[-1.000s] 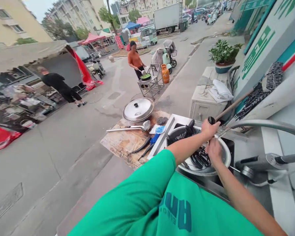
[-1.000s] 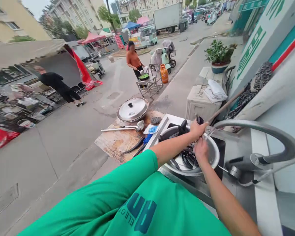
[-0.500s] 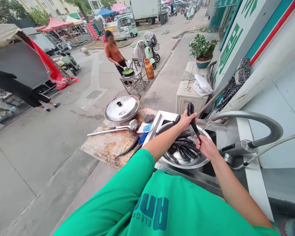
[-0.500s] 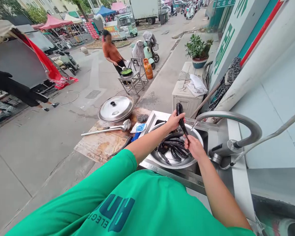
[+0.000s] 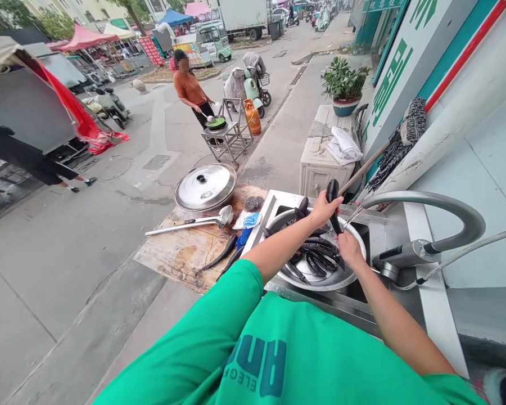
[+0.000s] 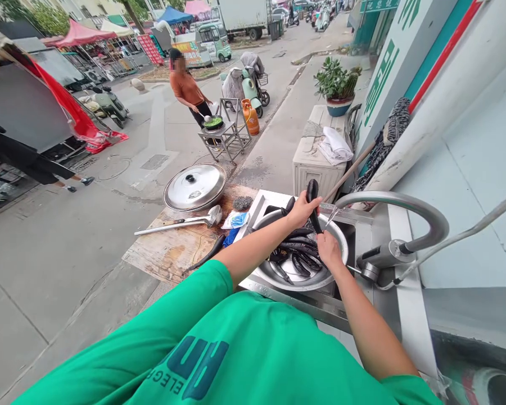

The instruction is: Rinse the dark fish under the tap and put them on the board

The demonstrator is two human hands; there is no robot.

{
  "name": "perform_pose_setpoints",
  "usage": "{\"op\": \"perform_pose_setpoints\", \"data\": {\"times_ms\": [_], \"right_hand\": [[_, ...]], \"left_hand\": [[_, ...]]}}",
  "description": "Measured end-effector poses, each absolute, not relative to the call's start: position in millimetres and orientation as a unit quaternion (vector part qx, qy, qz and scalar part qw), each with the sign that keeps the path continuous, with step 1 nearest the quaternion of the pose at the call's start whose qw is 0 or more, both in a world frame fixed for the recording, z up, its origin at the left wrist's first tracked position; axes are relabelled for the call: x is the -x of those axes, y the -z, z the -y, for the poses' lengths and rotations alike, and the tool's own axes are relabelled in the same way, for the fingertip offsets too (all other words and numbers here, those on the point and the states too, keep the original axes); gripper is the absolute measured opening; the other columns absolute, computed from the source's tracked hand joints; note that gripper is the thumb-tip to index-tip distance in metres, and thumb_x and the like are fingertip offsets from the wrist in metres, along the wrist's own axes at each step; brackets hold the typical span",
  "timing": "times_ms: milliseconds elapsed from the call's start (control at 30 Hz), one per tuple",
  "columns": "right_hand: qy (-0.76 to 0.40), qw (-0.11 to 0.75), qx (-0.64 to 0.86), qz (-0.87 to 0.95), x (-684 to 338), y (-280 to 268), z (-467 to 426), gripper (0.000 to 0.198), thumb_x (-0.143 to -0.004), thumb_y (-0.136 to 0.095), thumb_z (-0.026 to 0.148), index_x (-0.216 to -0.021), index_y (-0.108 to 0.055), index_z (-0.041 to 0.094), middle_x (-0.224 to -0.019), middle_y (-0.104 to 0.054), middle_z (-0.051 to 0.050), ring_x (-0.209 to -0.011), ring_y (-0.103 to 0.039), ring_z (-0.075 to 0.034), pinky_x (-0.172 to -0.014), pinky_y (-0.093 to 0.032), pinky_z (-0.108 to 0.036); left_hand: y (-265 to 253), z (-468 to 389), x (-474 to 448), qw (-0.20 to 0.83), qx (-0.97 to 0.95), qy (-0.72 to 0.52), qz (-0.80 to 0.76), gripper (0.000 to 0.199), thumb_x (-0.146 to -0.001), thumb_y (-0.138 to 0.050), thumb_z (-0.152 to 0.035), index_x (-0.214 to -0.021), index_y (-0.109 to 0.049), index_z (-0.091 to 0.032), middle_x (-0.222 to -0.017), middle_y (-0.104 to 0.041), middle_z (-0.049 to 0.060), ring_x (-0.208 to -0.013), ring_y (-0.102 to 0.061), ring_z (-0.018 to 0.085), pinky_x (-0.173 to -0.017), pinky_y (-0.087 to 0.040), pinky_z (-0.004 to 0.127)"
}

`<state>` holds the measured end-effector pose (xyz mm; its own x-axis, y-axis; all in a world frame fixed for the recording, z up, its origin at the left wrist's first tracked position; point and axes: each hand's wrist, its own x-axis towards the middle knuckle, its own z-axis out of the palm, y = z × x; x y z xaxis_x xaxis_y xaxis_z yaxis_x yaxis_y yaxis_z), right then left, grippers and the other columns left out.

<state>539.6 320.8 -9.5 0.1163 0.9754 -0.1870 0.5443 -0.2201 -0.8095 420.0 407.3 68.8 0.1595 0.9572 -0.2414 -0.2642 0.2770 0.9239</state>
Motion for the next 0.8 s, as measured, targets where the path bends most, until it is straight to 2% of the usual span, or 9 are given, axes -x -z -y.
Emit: {"op": "perform_pose_setpoints", "data": {"times_ms": [167,300,367,433,500,533,600,700,800], "right_hand": [[-0.296,0.195,0.712,0.606,-535.6,-1.7,-322.6,0.022,-0.088,-0.039,0.030,-0.071,-0.050,0.024,-0.069,-0.056,-0.006,-0.072,-0.050,-0.021,-0.071,-0.037,-0.033],[-0.308,0.199,0.690,0.624,-534.0,-4.8,-320.6,0.021,-0.087,-0.040,0.030,-0.079,-0.058,0.021,-0.078,-0.064,-0.008,-0.079,-0.056,-0.022,-0.077,-0.042,-0.034],[-0.365,0.228,0.666,0.609,-535.0,-3.1,-319.5,0.025,-0.086,-0.040,0.031,-0.086,-0.063,0.020,-0.078,-0.065,-0.007,-0.078,-0.058,-0.022,-0.078,-0.045,-0.035],[-0.474,0.261,0.602,0.587,-537.2,0.5,-320.1,0.034,-0.090,-0.039,0.038,-0.100,-0.066,0.020,-0.083,-0.069,-0.006,-0.078,-0.061,-0.022,-0.079,-0.049,-0.035],[-0.547,0.253,0.549,0.580,-539.4,6.8,-323.3,0.041,-0.094,-0.039,0.046,-0.113,-0.066,0.021,-0.093,-0.072,-0.007,-0.088,-0.066,-0.022,-0.085,-0.052,-0.035],[-0.545,0.216,0.551,0.594,-539.7,11.3,-325.8,0.040,-0.095,-0.042,0.048,-0.113,-0.066,0.021,-0.097,-0.072,-0.008,-0.094,-0.068,-0.023,-0.088,-0.052,-0.036],[-0.461,0.084,0.596,0.652,-537.7,22.3,-331.7,0.029,-0.091,-0.057,0.044,-0.101,-0.068,0.019,-0.099,-0.072,-0.012,-0.102,-0.068,-0.028,-0.093,-0.051,-0.040],[-0.289,-0.096,0.621,0.722,-528.6,38.4,-338.8,0.018,-0.080,-0.072,0.028,-0.091,-0.066,0.015,-0.106,-0.069,-0.018,-0.104,-0.067,-0.032,-0.090,-0.049,-0.041],[-0.230,-0.137,0.608,0.748,-526.7,38.5,-343.3,0.022,-0.077,-0.073,0.021,-0.097,-0.064,0.014,-0.114,-0.066,-0.020,-0.098,-0.068,-0.030,-0.079,-0.048,-0.036]], "left_hand": [[-60.2,-413.6,-414.7,0.646,-0.401,-0.437,-0.480,0.035,-0.090,-0.076,-0.034,-0.110,-0.051,-0.023,-0.063,-0.050,-0.007,-0.055,-0.053,0.013,-0.067,-0.052,0.030],[-55.3,-414.6,-413.9,0.649,-0.411,-0.404,-0.497,0.031,-0.091,-0.074,-0.034,-0.109,-0.051,-0.023,-0.058,-0.049,-0.007,-0.051,-0.050,0.014,-0.062,-0.050,0.030],[-56.7,-415.4,-411.9,0.657,-0.409,-0.395,-0.495,0.028,-0.092,-0.072,-0.032,-0.107,-0.050,-0.023,-0.057,-0.049,-0.007,-0.051,-0.050,0.013,-0.060,-0.048,0.028],[-62.7,-418.8,-402.8,0.646,-0.425,-0.392,-0.498,0.027,-0.092,-0.072,-0.033,-0.106,-0.051,-0.022,-0.057,-0.049,-0.007,-0.050,-0.050,0.013,-0.060,-0.048,0.027],[-73.2,-425.5,-380.1,0.606,-0.469,-0.384,-0.515,0.027,-0.092,-0.073,-0.035,-0.106,-0.055,-0.021,-0.058,-0.051,-0.006,-0.050,-0.050,0.013,-0.062,-0.049,0.028],[-79.2,-429.4,-362.4,0.574,-0.499,-0.375,-0.529,0.027,-0.090,-0.074,-0.036,-0.106,-0.058,-0.021,-0.061,-0.054,-0.005,-0.051,-0.052,0.013,-0.064,-0.050,0.029],[-89.6,-434.9,-314.9,0.493,-0.567,-0.341,-0.566,0.030,-0.087,-0.077,-0.033,-0.110,-0.064,-0.020,-0.070,-0.062,0.000,-0.059,-0.059,0.016,-0.070,-0.052,0.031],[-91.8,-426.0,-226.7,0.339,-0.649,-0.254,-0.632,0.044,-0.082,-0.079,-0.023,-0.123,-0.067,-0.021,-0.100,-0.073,0.005,-0.090,-0.070,0.023,-0.089,-0.053,0.032],[-69.9,-391.4,-147.0,0.258,-0.639,-0.147,-0.710,0.055,-0.086,-0.074,-0.019,-0.139,-0.060,-0.019,-0.123,-0.072,0.010,-0.112,-0.067,0.028,-0.101,-0.050,0.035]]}}
